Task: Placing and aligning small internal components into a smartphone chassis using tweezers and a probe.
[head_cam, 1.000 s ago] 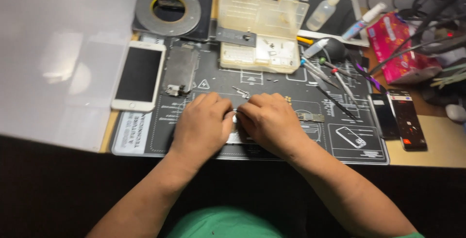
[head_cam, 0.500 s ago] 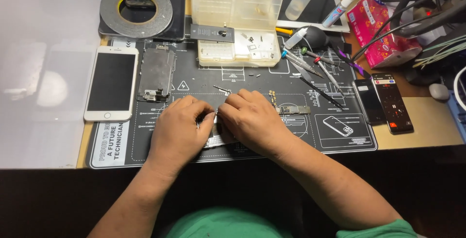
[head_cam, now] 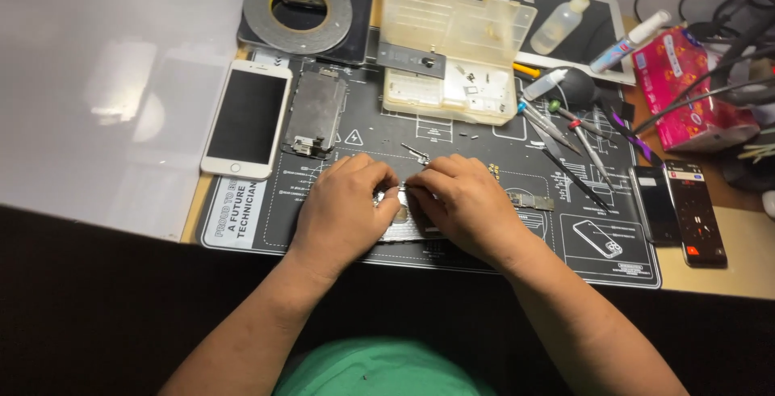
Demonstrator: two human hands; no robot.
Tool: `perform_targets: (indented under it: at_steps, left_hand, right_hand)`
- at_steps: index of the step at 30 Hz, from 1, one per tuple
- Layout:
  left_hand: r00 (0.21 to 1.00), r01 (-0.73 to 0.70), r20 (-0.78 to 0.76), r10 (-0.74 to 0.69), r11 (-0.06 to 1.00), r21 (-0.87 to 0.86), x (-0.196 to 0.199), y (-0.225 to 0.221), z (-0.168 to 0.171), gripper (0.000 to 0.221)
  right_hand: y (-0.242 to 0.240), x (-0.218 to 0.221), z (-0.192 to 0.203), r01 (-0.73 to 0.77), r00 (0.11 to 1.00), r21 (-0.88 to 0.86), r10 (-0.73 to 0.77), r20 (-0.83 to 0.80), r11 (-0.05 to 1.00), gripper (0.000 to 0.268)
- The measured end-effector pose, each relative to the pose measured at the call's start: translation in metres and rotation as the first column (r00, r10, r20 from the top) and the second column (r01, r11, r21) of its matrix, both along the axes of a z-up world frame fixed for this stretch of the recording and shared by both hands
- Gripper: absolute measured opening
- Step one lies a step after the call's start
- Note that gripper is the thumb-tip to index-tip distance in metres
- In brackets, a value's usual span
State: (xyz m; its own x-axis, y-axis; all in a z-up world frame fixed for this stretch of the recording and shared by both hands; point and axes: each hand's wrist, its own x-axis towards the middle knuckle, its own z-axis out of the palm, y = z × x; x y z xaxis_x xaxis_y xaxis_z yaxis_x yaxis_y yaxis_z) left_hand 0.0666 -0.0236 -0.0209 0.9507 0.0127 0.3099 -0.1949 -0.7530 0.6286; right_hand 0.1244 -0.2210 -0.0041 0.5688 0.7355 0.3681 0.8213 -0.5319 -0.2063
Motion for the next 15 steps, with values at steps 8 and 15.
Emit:
perform_targets:
  at_steps: [8, 15]
  left_hand:
    - [1.000, -0.002, -0.006, 0.002, 1.000, -0.022, 0.0000, 0.0001, 0.0058, 0.007]
    - [1.000, 0.003, -0.019, -0.004, 0.996, -0.094, 0.0018, 0.0019, 0.0051, 0.010]
  right_hand:
    - [0.0062, -0.0011, -0.0039, 0.057, 0.998, -0.059, -0.056, 0.021, 0.997, 0.008]
    - [0.0051, -0.0004, -0.0067, 0.075, 0.996, -0.018, -0.075, -0.038, 0.997, 0.006]
